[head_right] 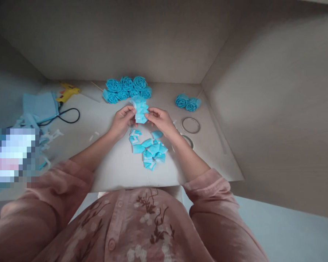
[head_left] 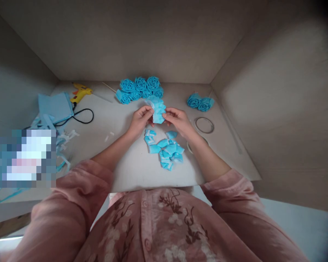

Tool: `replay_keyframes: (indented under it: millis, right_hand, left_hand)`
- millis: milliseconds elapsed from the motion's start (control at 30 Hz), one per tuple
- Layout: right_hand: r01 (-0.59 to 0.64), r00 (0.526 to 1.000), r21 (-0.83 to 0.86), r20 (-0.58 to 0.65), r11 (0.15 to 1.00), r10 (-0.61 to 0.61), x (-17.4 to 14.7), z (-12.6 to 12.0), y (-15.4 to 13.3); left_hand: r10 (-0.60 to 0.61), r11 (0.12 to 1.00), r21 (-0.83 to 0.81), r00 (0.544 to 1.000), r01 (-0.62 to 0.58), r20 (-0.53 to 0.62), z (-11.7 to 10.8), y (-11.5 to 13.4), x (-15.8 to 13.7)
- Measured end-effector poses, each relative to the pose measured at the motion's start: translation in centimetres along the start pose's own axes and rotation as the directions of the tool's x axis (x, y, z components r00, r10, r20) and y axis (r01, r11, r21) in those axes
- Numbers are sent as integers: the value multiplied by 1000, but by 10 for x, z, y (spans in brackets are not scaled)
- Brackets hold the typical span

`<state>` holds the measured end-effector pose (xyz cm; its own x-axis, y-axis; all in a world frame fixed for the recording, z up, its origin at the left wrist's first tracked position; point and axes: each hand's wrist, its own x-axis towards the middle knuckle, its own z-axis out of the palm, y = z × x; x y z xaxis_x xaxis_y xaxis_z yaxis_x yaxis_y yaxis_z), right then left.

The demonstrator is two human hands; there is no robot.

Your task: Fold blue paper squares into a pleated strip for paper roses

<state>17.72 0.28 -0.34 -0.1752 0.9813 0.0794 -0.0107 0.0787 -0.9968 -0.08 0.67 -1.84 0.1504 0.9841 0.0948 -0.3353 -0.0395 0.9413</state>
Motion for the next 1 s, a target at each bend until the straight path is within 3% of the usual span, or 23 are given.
replay_keyframes:
  millis: [400,667,1000]
  right_hand:
    - [73,997,-36,-3,997,-73,0,-2,1]
    - [27,1000,43,-6,999,-27,-1,-1,-2]
    - [66,997,-1,43,998,-66,1,-2,4]
  left_hand:
    - [-37,998,-52,994,42,104,-1,2,-2]
    - [31,999,-31,997,-29,67,-4,-4,4]
    - [45,998,-40,995,-41,87,-3,-4,1]
